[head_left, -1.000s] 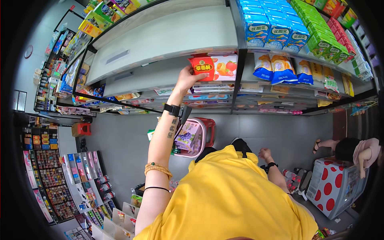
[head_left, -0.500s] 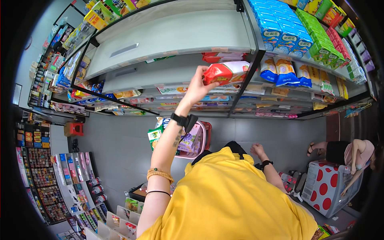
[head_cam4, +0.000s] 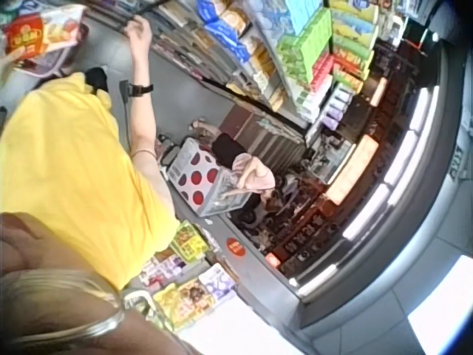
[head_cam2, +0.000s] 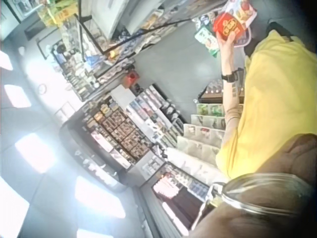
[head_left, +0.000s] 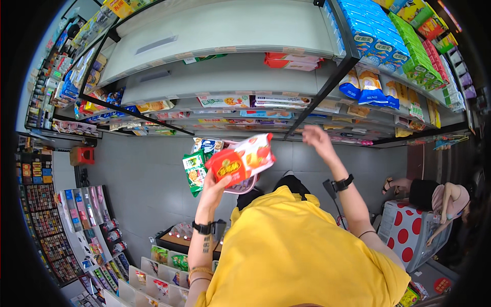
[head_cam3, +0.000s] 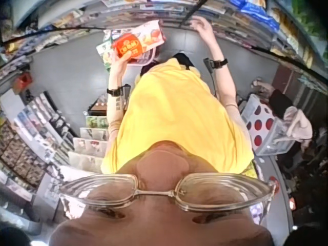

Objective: The person shops for snacks, placing a bag of chips, a box of cakes, and a box of grape cookies into a basket. They then add several small packages of crackers and a box of strawberry-filled cookies to the basket.

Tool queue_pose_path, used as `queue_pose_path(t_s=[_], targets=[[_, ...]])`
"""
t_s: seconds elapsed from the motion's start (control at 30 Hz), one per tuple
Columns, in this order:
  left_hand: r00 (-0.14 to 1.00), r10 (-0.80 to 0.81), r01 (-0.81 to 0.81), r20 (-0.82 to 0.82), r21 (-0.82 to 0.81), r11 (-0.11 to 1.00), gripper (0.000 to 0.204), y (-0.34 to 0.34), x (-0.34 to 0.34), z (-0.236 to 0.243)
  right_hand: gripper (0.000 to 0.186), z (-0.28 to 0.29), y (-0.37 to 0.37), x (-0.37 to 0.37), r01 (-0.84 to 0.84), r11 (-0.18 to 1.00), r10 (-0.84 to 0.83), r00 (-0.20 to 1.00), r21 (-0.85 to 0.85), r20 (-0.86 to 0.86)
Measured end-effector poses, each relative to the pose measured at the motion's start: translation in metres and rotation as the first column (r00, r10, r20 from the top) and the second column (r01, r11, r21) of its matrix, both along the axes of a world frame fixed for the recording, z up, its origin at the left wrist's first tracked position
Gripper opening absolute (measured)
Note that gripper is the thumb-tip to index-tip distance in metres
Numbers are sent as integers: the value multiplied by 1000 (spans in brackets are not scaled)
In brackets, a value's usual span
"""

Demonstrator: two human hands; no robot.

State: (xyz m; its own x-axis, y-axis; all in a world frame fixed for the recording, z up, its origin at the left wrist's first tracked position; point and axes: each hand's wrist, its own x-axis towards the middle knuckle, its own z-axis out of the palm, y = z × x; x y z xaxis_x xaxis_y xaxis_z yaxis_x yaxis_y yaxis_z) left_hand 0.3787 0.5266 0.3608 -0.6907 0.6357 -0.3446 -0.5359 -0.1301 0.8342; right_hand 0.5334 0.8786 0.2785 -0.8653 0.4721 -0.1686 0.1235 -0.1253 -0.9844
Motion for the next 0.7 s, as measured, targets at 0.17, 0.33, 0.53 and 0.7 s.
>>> queue_pose_path(t_s=[0.17, 0.33, 0.53, 0.7], targets=[[950, 201, -197, 240, -41, 980, 62, -59, 38, -24, 52, 79, 28, -89, 114, 993, -108, 974, 19, -201], [906, 260, -286, 333, 29, 958, 71, -80, 66, -29, 74, 99, 30, -157, 394, 919, -390, 905, -9, -172], [898, 298, -355, 323, 133, 926, 68, -97, 77, -31, 51, 93, 63, -201, 492, 757, -562, 826, -430, -43], [887, 344, -399, 309, 138, 906, 68, -114, 81, -34, 31, 105, 69, -223, 587, 645, -641, 764, -490, 72]])
